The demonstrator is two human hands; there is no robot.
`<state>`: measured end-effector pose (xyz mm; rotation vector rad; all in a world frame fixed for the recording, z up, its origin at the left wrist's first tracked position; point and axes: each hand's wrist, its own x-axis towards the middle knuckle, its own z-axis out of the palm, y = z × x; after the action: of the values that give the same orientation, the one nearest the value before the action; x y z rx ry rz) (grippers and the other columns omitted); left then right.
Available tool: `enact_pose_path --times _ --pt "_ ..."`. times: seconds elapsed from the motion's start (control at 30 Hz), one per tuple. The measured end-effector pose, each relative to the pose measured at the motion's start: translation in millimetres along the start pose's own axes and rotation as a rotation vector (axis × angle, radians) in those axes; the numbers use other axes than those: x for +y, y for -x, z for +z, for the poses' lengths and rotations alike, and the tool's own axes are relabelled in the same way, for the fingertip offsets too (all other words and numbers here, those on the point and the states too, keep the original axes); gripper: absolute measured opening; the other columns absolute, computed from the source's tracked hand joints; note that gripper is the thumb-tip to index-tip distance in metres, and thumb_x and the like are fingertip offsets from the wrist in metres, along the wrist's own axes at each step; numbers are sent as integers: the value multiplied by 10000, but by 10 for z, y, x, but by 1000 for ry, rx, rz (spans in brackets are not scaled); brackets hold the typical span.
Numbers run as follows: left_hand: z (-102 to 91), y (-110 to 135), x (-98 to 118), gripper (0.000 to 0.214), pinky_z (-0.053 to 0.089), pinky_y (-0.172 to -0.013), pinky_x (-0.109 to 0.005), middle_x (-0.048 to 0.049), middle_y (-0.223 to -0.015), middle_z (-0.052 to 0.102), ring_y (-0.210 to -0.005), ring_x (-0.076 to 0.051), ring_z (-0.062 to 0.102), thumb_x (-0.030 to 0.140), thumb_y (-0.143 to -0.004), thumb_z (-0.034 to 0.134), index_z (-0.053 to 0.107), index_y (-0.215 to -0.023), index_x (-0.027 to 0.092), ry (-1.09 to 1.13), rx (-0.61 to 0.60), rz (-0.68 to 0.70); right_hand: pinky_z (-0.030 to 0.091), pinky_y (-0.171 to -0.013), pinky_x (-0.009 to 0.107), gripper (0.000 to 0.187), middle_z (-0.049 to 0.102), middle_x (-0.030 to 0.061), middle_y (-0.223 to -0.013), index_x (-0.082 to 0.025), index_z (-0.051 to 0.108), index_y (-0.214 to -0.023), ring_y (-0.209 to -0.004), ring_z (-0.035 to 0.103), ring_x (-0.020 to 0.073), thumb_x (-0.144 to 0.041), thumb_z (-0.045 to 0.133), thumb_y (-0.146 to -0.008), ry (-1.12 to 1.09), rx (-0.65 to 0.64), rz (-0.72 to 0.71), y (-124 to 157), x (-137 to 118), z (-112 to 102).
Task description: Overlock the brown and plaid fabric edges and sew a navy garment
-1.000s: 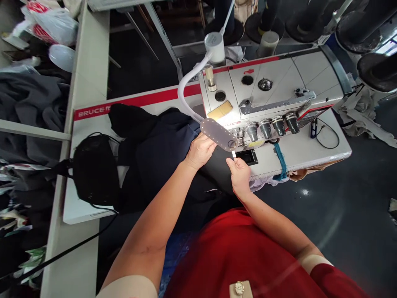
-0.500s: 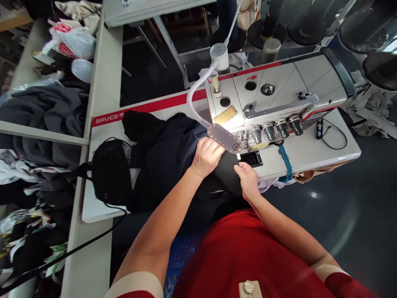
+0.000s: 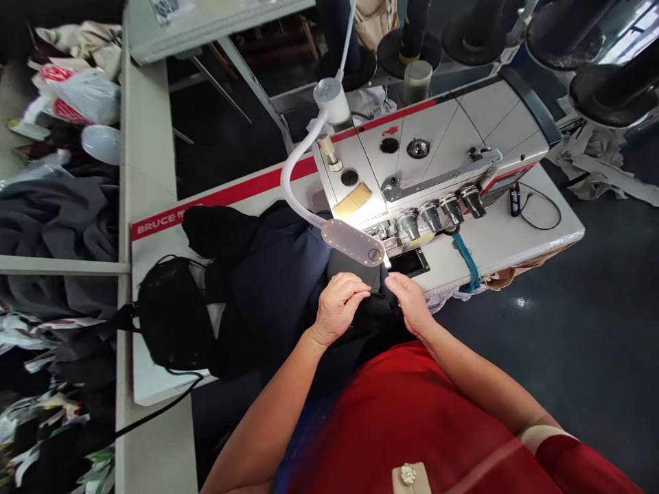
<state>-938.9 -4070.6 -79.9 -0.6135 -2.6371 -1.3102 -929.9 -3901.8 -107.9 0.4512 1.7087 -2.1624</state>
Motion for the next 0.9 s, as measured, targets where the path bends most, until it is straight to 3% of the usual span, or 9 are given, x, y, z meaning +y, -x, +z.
enact_pose_path --times 0.07,0.17,0.3,0.63,0.9 --pt "6 -11 32 71 487 -810 -343 -43 -858 669 -899 -164 600 167 -847 576 644 -828 178 15 12 -17 426 -667 261 229 565 -12 -692 -182 605 -753 -678 507 139 -411 613 -765 -25 -47 20 5 32 20" --pt "52 -34 86 66 397 -992 -472 -54 -1012 693 -1069 -201 584 128 -840 574 618 -832 176 -82 7 77 413 -655 250 196 534 -22 -666 -182 570 -700 -662 479 130 -364 586 -772 -8 -41 23 45 72 56" --pt "103 -50 112 100 273 -1068 -569 -52 -1062 696 -1077 -207 608 85 -840 550 587 -856 176 -223 -51 218 399 -641 238 163 560 -20 -698 -183 587 -740 -675 469 127 -333 548 -793 -10 -42 -12 103 62 93" --pt "153 -29 -30 146 311 -1078 -529 -60 -1022 710 -1056 -185 623 80 -849 526 598 -925 181 -123 -8 217 421 -700 264 169 620 5 -814 -186 632 -826 -724 530 143 -293 502 -821 60 -9 -80 70 72 145" --pt "162 -90 -35 146 301 -1088 -514 -59 -1035 707 -1064 -186 620 99 -870 498 617 -893 181 -145 -13 186 428 -777 273 166 638 2 -862 -188 641 -885 -801 560 150 -260 510 -813 -30 38 -127 25 73 174"
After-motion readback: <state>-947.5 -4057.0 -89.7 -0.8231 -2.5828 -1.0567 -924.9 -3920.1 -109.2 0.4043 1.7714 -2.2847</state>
